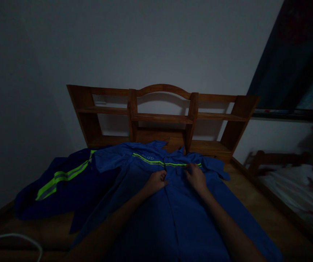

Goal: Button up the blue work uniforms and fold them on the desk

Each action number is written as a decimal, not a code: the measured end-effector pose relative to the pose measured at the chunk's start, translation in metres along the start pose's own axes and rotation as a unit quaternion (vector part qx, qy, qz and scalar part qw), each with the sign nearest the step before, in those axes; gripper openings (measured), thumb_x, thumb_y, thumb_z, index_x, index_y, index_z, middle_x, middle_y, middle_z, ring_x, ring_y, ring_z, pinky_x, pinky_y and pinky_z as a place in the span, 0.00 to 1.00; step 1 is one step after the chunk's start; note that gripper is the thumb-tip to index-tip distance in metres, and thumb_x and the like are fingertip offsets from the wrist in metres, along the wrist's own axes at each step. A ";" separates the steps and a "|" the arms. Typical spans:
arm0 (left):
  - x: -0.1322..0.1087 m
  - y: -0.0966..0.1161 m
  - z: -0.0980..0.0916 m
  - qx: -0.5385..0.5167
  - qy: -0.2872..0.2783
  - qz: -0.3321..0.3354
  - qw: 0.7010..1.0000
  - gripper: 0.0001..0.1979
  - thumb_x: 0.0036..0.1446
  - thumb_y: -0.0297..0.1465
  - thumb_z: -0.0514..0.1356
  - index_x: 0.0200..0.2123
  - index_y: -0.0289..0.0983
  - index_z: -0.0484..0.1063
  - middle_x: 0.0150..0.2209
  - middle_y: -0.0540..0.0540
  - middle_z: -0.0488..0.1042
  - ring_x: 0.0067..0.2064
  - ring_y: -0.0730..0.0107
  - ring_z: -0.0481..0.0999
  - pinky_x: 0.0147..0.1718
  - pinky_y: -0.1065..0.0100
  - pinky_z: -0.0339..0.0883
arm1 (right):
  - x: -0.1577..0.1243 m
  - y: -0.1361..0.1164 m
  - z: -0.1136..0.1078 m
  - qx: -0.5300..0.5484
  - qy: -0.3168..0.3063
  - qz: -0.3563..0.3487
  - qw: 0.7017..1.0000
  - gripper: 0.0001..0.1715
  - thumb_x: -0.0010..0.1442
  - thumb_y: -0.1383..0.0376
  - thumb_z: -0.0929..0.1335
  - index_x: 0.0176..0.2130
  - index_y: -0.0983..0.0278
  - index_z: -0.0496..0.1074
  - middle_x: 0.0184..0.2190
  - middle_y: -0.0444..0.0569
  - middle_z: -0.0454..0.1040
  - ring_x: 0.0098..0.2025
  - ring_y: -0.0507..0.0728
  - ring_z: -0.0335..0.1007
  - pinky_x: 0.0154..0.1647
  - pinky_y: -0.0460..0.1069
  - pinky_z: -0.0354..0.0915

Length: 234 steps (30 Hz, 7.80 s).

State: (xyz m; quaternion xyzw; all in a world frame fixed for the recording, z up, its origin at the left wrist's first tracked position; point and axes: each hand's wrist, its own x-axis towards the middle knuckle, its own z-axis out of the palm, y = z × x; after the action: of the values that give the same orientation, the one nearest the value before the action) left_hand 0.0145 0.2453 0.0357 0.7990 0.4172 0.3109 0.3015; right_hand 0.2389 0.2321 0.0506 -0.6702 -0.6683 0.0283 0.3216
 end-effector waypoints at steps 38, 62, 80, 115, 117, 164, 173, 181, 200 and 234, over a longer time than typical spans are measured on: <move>0.008 0.003 -0.056 0.445 0.161 -0.015 0.881 0.31 0.53 0.19 0.49 0.61 0.35 0.52 0.62 0.33 0.51 0.57 0.52 0.60 0.52 0.55 0.59 | -0.024 0.026 -0.036 -0.032 0.023 -0.043 0.998 0.38 0.58 0.55 0.62 0.62 0.65 0.49 0.64 0.58 0.47 0.64 0.61 0.47 0.59 0.55 0.54; -0.004 -0.013 -0.009 0.093 -0.035 0.157 0.983 0.25 0.58 0.44 0.52 0.57 0.41 0.63 0.57 0.42 0.65 0.58 0.60 0.62 0.57 0.57 0.52 | -0.232 -0.005 -0.049 -0.126 -0.153 0.090 0.976 0.40 0.49 0.71 0.60 0.61 0.53 0.57 0.35 0.52 0.78 0.27 0.61 0.76 0.22 0.49 0.68; -0.003 -0.014 -0.007 0.059 -0.005 0.146 0.988 0.42 0.47 0.49 0.61 0.62 0.42 0.52 0.60 0.41 0.60 0.59 0.56 0.60 0.57 0.57 0.52 | -0.226 -0.099 -0.031 -0.040 -0.074 -0.055 0.995 0.20 0.64 0.62 0.57 0.51 0.59 0.69 0.49 0.49 0.72 0.50 0.56 0.70 0.50 0.49 0.66; 0.001 0.000 0.005 -0.084 -0.090 0.173 0.977 0.29 0.50 0.35 0.63 0.57 0.41 0.63 0.49 0.42 0.68 0.44 0.67 0.70 0.45 0.65 0.65 | -0.031 -0.030 -0.012 0.133 -0.116 -0.133 0.975 0.21 0.60 0.57 0.61 0.26 0.64 0.75 0.22 0.45 0.74 0.25 0.52 0.67 0.29 0.45 0.56; 0.002 -0.002 0.006 -0.089 -0.086 0.176 0.977 0.30 0.50 0.36 0.63 0.58 0.41 0.62 0.51 0.41 0.67 0.44 0.67 0.70 0.45 0.66 0.65 | -0.032 -0.035 -0.017 0.082 -0.102 -0.144 0.981 0.21 0.60 0.58 0.60 0.26 0.64 0.75 0.24 0.46 0.75 0.26 0.53 0.68 0.30 0.45 0.56; -0.003 0.006 0.004 -0.382 -0.079 -0.133 0.911 0.19 0.36 0.35 0.70 0.28 0.32 0.67 0.23 0.48 0.72 0.25 0.69 0.75 0.32 0.62 0.72 | -0.024 -0.028 -0.003 0.380 -0.234 -0.012 0.895 0.17 0.50 0.57 0.69 0.36 0.67 0.76 0.23 0.44 0.72 0.22 0.48 0.63 0.24 0.43 0.59; -0.004 0.007 0.010 -0.341 0.002 -0.114 0.933 0.15 0.37 0.34 0.69 0.28 0.33 0.70 0.24 0.48 0.73 0.27 0.68 0.76 0.31 0.65 0.72 | -0.024 -0.028 -0.003 0.362 -0.194 -0.031 0.911 0.17 0.50 0.55 0.70 0.34 0.67 0.76 0.26 0.46 0.74 0.22 0.48 0.64 0.24 0.43 0.59; 0.002 -0.007 0.013 -0.400 -0.050 -0.153 0.903 0.19 0.30 0.27 0.70 0.29 0.29 0.71 0.25 0.46 0.74 0.27 0.68 0.75 0.34 0.64 0.70 | -0.023 -0.021 0.006 0.340 -0.197 -0.052 0.918 0.18 0.51 0.55 0.70 0.35 0.67 0.76 0.27 0.47 0.75 0.24 0.49 0.65 0.26 0.44 0.61; -0.003 -0.006 0.012 -0.222 0.016 -0.025 0.975 0.11 0.40 0.28 0.64 0.31 0.32 0.71 0.27 0.47 0.73 0.30 0.72 0.74 0.30 0.72 0.66 | -0.023 -0.022 0.012 0.299 -0.174 -0.057 0.936 0.16 0.49 0.56 0.71 0.33 0.65 0.77 0.27 0.47 0.76 0.24 0.51 0.67 0.25 0.45 0.61; -0.007 0.014 0.011 -0.433 0.015 -0.200 0.879 0.07 0.44 0.29 0.63 0.29 0.32 0.74 0.29 0.43 0.77 0.32 0.67 0.76 0.37 0.67 0.70 | -0.021 -0.021 0.015 0.385 -0.206 -0.050 0.898 0.20 0.45 0.57 0.74 0.36 0.66 0.70 0.28 0.43 0.70 0.22 0.47 0.64 0.23 0.43 0.61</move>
State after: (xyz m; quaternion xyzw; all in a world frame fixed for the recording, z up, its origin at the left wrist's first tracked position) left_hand 0.0264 0.2303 0.0376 0.4831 0.3962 0.4058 0.6671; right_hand 0.2117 0.2163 0.0400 -0.4386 -0.6894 0.4046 0.4106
